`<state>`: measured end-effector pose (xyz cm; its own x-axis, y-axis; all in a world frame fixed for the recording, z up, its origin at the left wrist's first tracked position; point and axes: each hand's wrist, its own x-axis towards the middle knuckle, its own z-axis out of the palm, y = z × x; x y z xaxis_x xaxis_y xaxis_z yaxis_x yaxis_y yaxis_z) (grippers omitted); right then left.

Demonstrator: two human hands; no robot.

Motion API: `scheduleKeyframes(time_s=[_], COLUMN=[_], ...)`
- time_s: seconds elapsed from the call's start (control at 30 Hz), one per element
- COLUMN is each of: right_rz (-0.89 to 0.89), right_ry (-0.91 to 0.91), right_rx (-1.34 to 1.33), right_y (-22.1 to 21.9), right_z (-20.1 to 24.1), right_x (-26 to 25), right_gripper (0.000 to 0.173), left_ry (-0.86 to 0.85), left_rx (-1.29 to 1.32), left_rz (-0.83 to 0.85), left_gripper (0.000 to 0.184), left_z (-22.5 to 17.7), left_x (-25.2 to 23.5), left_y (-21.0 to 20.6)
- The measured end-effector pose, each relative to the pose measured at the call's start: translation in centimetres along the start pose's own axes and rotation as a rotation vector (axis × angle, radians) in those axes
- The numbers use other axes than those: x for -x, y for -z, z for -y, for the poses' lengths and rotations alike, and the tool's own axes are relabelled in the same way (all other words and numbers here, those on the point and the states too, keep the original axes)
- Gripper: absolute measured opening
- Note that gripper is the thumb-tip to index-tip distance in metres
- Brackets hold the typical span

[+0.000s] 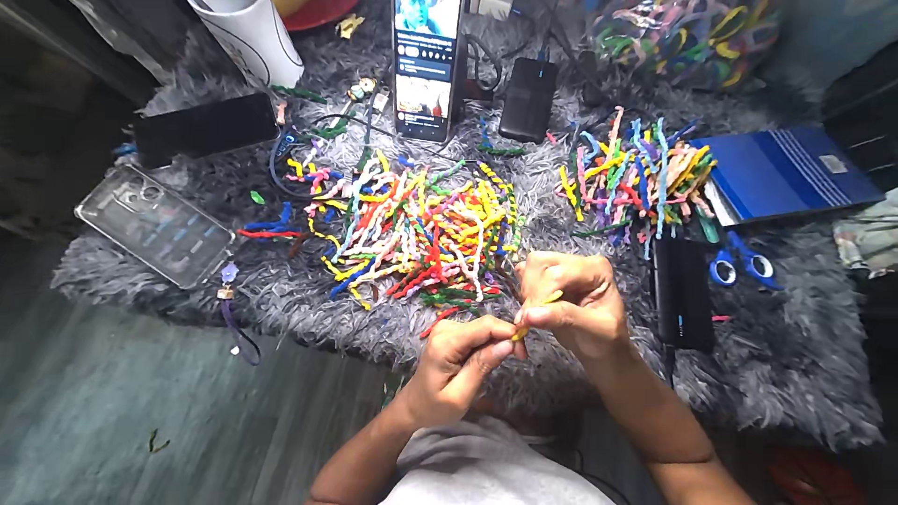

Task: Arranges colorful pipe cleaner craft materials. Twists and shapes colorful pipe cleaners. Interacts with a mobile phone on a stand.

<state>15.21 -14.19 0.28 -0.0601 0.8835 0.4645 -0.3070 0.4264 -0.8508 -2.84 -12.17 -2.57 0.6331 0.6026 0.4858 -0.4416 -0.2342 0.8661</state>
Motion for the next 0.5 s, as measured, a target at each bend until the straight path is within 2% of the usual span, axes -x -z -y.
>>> scheduleKeyframes(time_s=[0.17,0.3,0.4,0.5], right_rz=[0.001,0.001,0.006,0.038], right_ry=[0.088,0.049,0.05,0.125], right_rx=[0.199,0.125,0.049,0.141], right_y=[0.2,0.3,0.4,0.5], right_z=[0.1,0.3,0.5,0.6], right_x=[-0.4,-0.4,-0.3,-0.4], right_gripper=[0.019,0.008,0.01,0.01], left_ry=[0.011,0.011,0.095,0.135], left_rx=[0.011,-0.021,0.091,0.061], left_rz=[-0.052,-0.099,-0.101,-0.128], left_gripper=[0.027,0.024,0.023,0.022], left_z=[0.3,0.0,-0.2,-0.4], left_x=[-0.4,-1.0,-1.0,-1.0], left_y=[-0.2,0.0,0.6,0.9])
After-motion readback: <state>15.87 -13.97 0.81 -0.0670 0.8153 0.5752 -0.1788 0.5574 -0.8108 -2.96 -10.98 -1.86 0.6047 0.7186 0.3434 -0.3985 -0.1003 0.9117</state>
